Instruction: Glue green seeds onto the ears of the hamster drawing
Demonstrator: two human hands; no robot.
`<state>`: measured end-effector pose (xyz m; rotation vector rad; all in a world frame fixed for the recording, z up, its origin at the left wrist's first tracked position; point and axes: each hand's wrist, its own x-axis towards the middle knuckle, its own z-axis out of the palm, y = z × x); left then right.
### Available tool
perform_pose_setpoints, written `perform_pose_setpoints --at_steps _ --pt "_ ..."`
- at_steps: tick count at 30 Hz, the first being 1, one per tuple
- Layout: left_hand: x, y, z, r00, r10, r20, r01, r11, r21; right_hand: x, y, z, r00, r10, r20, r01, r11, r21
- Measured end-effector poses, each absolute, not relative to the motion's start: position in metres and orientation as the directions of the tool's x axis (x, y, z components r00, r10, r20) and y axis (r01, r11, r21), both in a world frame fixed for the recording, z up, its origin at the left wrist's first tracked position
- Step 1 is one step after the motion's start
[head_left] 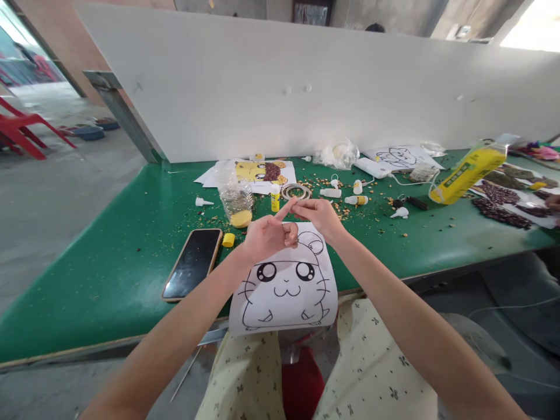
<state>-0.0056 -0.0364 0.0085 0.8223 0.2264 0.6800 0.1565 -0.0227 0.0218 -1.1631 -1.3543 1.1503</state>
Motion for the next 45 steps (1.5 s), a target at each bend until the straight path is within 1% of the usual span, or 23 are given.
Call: perform_pose_setpoints --at_steps 4,10,14,18,21,25,27,29,33,36,39,42,43,44,45 --pt "-0.005 -0.037 0.009 0.754 0.652 0.078 -0.484 0.472 0.737 0.149 -0.027 0.02 -0.032 0.999 0.042 -0.019 0.042 -0.999" --pt "-0.004 -0.037 0.008 0.761 0.643 0.088 -0.456 0.433 0.777 0.144 -0.031 0.017 -0.01 0.999 -0.031 -0.133 -0.033 -0.991" --pt "-0.003 -0.037 0.007 0.763 0.639 0.092 -0.452 0.427 0.783 0.142 -0.032 0.016 0.001 0.999 -0.046 -0.141 -0.046 -0.989" --pt "-0.003 -0.037 0.007 0.769 0.632 0.093 -0.448 0.43 0.783 0.14 -0.033 0.015 0.012 0.998 -0.054 -0.105 -0.052 -0.993" --pt "-0.004 -0.037 0.008 0.76 0.643 0.092 -0.478 0.457 0.75 0.139 -0.033 0.015 0.003 0.998 -0.055 -0.098 -0.055 -0.994" --pt "-0.005 -0.037 0.01 0.73 0.677 0.089 -0.541 0.494 0.68 0.139 -0.031 0.013 -0.001 1.0 -0.012 -0.116 -0.012 -0.993" --pt "-0.005 -0.037 0.011 0.72 0.687 0.096 -0.561 0.495 0.664 0.139 -0.031 0.013 -0.002 1.0 -0.006 -0.124 -0.007 -0.992" --pt "-0.006 -0.036 0.012 0.714 0.694 0.096 -0.567 0.491 0.661 0.138 -0.031 0.013 0.009 0.999 -0.037 -0.149 -0.035 -0.988" --pt "-0.007 -0.034 0.01 0.705 0.703 0.092 -0.576 0.491 0.654 0.139 -0.029 0.014 0.059 0.986 -0.155 -0.231 -0.138 -0.963" --pt "-0.007 -0.033 0.009 0.711 0.698 0.086 -0.585 0.519 0.624 0.148 -0.019 0.018 0.122 0.978 -0.17 -0.22 -0.14 -0.965" --pt "-0.007 -0.033 0.009 0.733 0.676 0.076 -0.579 0.56 0.593 0.171 -0.006 0.024 0.2 0.97 -0.135 -0.14 -0.108 -0.984" --pt "-0.007 -0.035 0.011 0.747 0.661 0.074 -0.574 0.584 0.574 0.202 0.004 0.028 0.232 0.971 -0.063 0.06 -0.079 -0.995" --pt "-0.007 -0.035 0.011 0.747 0.661 0.073 -0.574 0.586 0.573 0.213 0.005 0.028 0.252 0.967 0.044 0.323 -0.042 -0.945" --pt "-0.007 -0.035 0.011 0.747 0.661 0.072 -0.574 0.586 0.572 0.222 0.006 0.028 0.245 0.962 0.117 0.55 -0.039 -0.834" --pt "-0.007 -0.036 0.012 0.747 0.661 0.069 -0.572 0.587 0.573 0.229 0.006 0.027 0.252 0.954 0.161 0.696 -0.063 -0.715"
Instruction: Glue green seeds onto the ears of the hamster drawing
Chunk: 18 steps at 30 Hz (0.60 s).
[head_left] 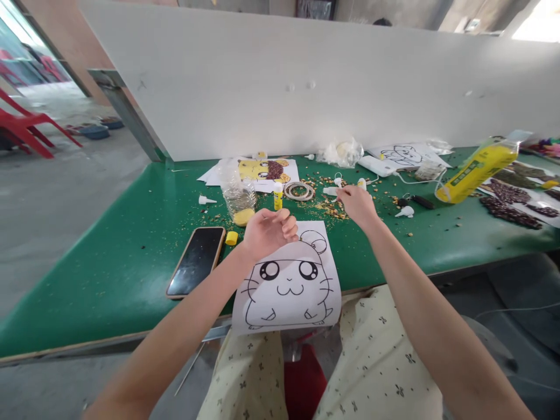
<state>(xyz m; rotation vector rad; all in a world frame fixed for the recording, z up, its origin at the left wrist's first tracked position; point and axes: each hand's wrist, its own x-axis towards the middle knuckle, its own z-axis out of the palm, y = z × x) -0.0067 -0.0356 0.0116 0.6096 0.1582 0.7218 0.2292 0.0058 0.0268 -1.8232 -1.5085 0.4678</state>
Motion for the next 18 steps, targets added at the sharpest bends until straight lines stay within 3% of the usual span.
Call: perform_pose_setpoints --at_steps 3,8,18 --pt "-0.006 -0.036 0.012 0.747 0.662 0.062 -0.57 0.589 0.573 0.241 0.005 0.022 0.241 0.95 0.197 0.829 -0.096 -0.551" --pt "-0.005 -0.035 0.01 0.755 0.653 0.061 -0.559 0.592 0.581 0.235 0.005 0.019 0.17 0.967 0.191 0.846 -0.044 -0.532" --pt "-0.005 -0.035 0.011 0.771 0.635 0.056 -0.53 0.589 0.611 0.23 0.001 0.015 0.069 0.998 -0.004 0.892 -0.064 -0.447"
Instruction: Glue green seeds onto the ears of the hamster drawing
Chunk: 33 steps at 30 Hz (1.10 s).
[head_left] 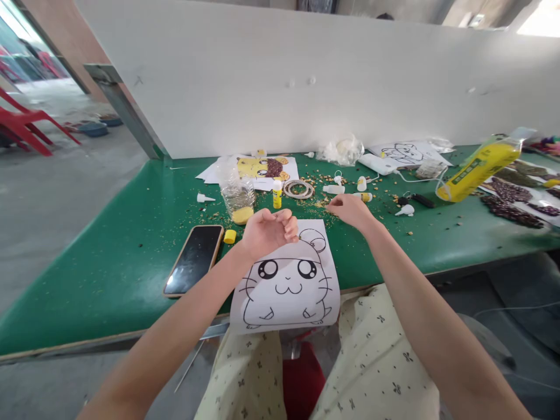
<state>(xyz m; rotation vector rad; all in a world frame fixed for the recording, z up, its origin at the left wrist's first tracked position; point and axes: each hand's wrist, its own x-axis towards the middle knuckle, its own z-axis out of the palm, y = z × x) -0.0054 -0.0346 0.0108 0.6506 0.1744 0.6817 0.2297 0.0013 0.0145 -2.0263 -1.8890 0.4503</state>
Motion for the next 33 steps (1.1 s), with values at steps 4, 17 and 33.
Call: perform_pose_setpoints --at_steps 4,17,33 --pt "-0.005 -0.035 0.011 0.769 0.637 0.059 -0.53 0.583 0.616 0.228 0.002 0.011 0.068 0.998 0.001 0.908 -0.061 -0.415" --pt "-0.005 -0.035 0.009 0.765 0.642 0.05 -0.523 0.573 0.631 0.225 0.002 0.012 0.033 0.999 0.011 0.922 -0.026 -0.387" --pt "-0.005 -0.036 0.012 0.763 0.646 -0.003 -0.511 0.606 0.609 0.217 0.0 0.011 -0.006 1.0 0.022 0.931 0.013 -0.364"
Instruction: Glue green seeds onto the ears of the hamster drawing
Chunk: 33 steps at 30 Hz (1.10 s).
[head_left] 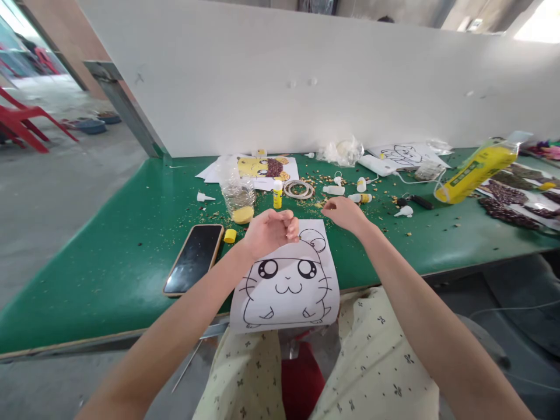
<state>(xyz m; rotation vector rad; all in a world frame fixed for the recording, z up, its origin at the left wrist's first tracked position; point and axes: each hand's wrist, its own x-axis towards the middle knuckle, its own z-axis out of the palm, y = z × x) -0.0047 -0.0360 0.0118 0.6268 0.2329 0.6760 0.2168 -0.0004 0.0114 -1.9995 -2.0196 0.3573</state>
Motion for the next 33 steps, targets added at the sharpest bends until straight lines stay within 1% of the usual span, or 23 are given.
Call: perform_pose_setpoints --at_steps 6,8,10,12,15,18,24,27,33 --pt "-0.006 -0.035 0.01 0.766 0.643 -0.006 -0.509 0.612 0.605 0.216 -0.002 0.011 -0.013 0.999 0.03 0.92 0.024 -0.39" --pt "-0.006 -0.035 0.01 0.766 0.642 -0.004 -0.512 0.614 0.601 0.21 -0.006 0.014 -0.069 0.993 0.097 0.886 0.106 -0.451" --pt "-0.006 -0.035 0.01 0.768 0.641 -0.005 -0.512 0.618 0.596 0.2 -0.011 0.018 -0.176 0.961 0.213 0.793 0.267 -0.547" --pt "-0.005 -0.035 0.01 0.768 0.64 -0.007 -0.512 0.621 0.594 0.189 -0.017 0.022 -0.273 0.912 0.305 0.651 0.409 -0.64" --pt "-0.006 -0.034 0.01 0.761 0.648 -0.004 -0.518 0.613 0.597 0.174 -0.026 0.026 -0.345 0.873 0.346 0.461 0.478 -0.748" --pt "-0.006 -0.033 0.009 0.747 0.665 0.008 -0.533 0.591 0.605 0.167 -0.031 0.027 -0.355 0.875 0.328 0.337 0.447 -0.829" --pt "-0.006 -0.031 0.007 0.733 0.679 0.049 -0.525 0.517 0.676 0.17 -0.034 0.033 -0.322 0.925 0.2 0.199 0.273 -0.941" --pt "-0.006 -0.031 0.007 0.743 0.667 0.056 -0.511 0.511 0.691 0.172 -0.033 0.038 -0.329 0.933 0.148 0.16 0.209 -0.965" --pt "-0.006 -0.032 0.007 0.761 0.646 0.051 -0.476 0.504 0.721 0.177 -0.026 0.034 -0.189 0.978 0.083 0.103 0.104 -0.989"
